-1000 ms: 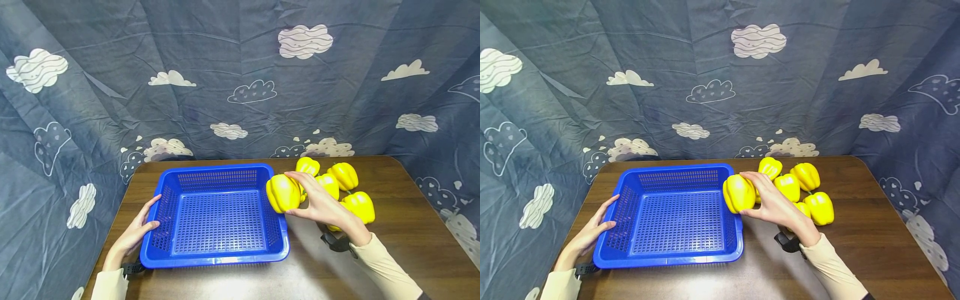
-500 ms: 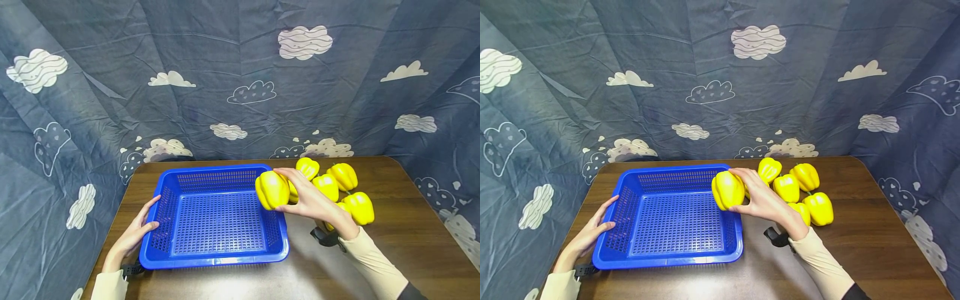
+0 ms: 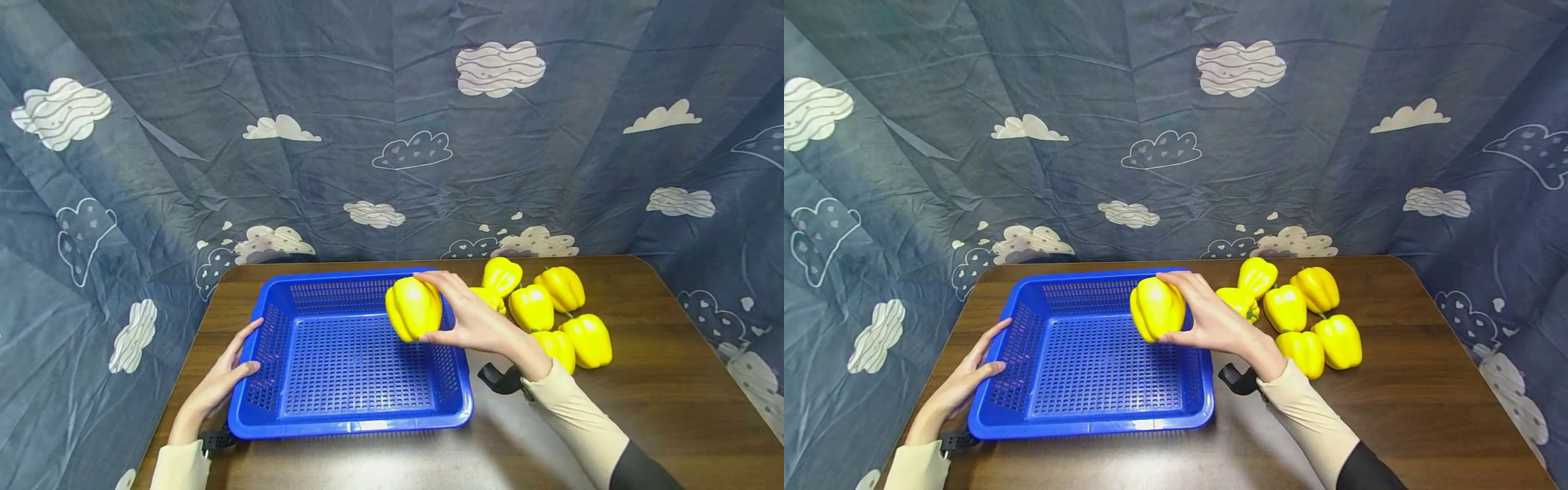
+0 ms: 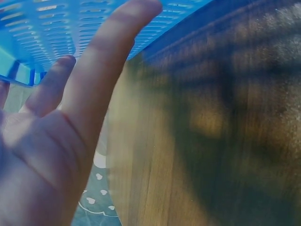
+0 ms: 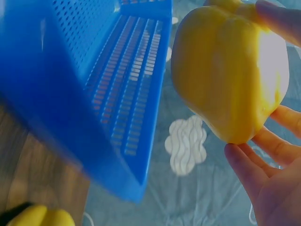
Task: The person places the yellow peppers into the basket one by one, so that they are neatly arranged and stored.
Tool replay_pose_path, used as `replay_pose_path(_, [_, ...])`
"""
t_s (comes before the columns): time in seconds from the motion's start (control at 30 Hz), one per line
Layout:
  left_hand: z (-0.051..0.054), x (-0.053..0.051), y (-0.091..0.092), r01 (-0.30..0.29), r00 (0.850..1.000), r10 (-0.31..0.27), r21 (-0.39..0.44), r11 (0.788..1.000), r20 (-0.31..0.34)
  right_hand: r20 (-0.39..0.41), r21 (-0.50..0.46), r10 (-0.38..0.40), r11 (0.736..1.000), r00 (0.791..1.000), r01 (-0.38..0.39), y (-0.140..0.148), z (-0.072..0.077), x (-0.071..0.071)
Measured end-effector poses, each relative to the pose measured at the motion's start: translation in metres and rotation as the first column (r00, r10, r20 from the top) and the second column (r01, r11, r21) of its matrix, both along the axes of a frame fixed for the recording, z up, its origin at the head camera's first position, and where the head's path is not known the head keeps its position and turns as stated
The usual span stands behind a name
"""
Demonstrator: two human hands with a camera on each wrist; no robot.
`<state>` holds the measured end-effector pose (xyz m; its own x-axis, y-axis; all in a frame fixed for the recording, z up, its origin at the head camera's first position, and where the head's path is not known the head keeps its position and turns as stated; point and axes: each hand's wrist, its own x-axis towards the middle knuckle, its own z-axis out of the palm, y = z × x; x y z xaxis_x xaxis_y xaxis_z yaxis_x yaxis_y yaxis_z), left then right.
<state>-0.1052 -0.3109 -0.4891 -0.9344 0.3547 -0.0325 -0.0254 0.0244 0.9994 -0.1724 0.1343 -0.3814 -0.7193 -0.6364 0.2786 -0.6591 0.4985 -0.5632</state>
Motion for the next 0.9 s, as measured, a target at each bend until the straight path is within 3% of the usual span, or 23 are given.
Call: replay_pose_path(0.9, [0.000,0.000,0.000,-0.014,1.000,0.014,-0.028,1.000,0.000,0.020,-0.041,0.146,0.989,0.989,-0.145,-0.084,-0.011,-0.012])
